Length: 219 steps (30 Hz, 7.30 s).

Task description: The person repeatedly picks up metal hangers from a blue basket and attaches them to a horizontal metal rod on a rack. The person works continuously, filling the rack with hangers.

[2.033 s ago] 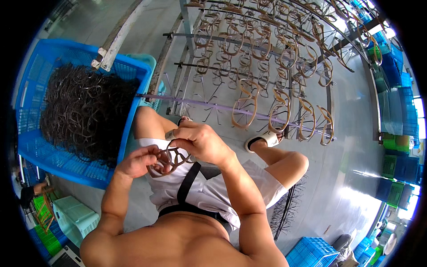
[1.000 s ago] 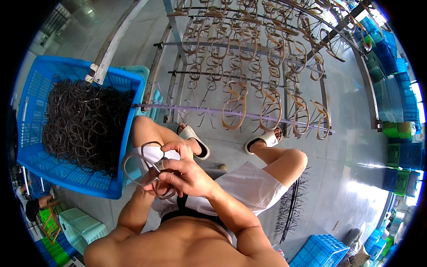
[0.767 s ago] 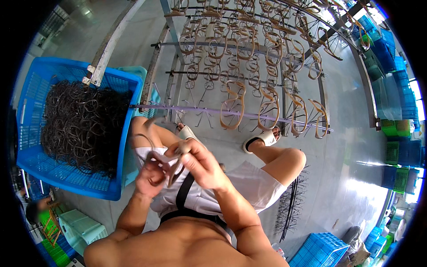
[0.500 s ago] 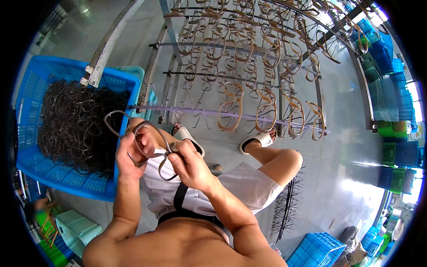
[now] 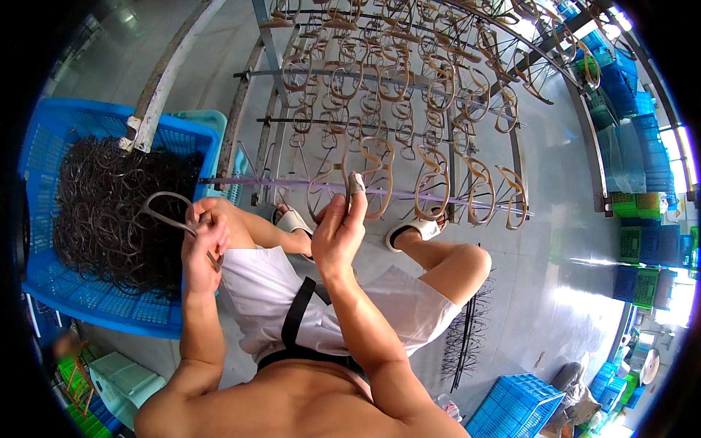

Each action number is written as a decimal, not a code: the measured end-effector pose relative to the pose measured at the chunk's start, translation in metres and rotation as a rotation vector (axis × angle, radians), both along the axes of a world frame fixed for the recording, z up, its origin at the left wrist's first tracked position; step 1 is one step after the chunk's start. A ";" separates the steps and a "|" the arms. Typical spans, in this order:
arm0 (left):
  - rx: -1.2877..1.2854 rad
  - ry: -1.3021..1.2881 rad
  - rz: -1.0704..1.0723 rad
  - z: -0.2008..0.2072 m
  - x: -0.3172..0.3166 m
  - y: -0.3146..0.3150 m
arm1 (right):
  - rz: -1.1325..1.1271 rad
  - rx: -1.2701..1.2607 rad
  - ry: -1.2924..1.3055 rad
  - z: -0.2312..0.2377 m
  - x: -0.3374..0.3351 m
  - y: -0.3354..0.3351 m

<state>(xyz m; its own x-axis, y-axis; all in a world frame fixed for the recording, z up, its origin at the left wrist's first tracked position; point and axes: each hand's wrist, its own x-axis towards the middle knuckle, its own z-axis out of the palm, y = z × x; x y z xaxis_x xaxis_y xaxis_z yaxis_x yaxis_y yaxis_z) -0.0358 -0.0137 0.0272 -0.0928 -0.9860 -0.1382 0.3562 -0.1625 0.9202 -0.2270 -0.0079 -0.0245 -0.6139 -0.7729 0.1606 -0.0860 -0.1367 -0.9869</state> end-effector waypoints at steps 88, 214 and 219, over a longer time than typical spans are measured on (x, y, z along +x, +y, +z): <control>0.008 -0.323 -0.031 -0.014 0.029 0.025 | 0.018 0.085 0.154 -0.012 0.053 -0.014; 0.099 0.056 -0.344 -0.002 0.041 0.016 | 1.067 0.106 0.071 0.029 -0.013 0.069; -0.145 -1.852 0.146 -0.006 0.153 -0.049 | 0.260 -0.067 -0.076 0.052 -0.106 0.094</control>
<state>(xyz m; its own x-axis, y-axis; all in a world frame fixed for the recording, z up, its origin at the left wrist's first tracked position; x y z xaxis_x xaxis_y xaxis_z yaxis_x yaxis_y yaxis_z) 0.1174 -0.0630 0.0208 0.1346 -0.9832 0.1232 -0.9869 -0.1217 0.1063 -0.3329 0.0863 0.0277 -0.4090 -0.8951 0.1773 0.0347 -0.2094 -0.9772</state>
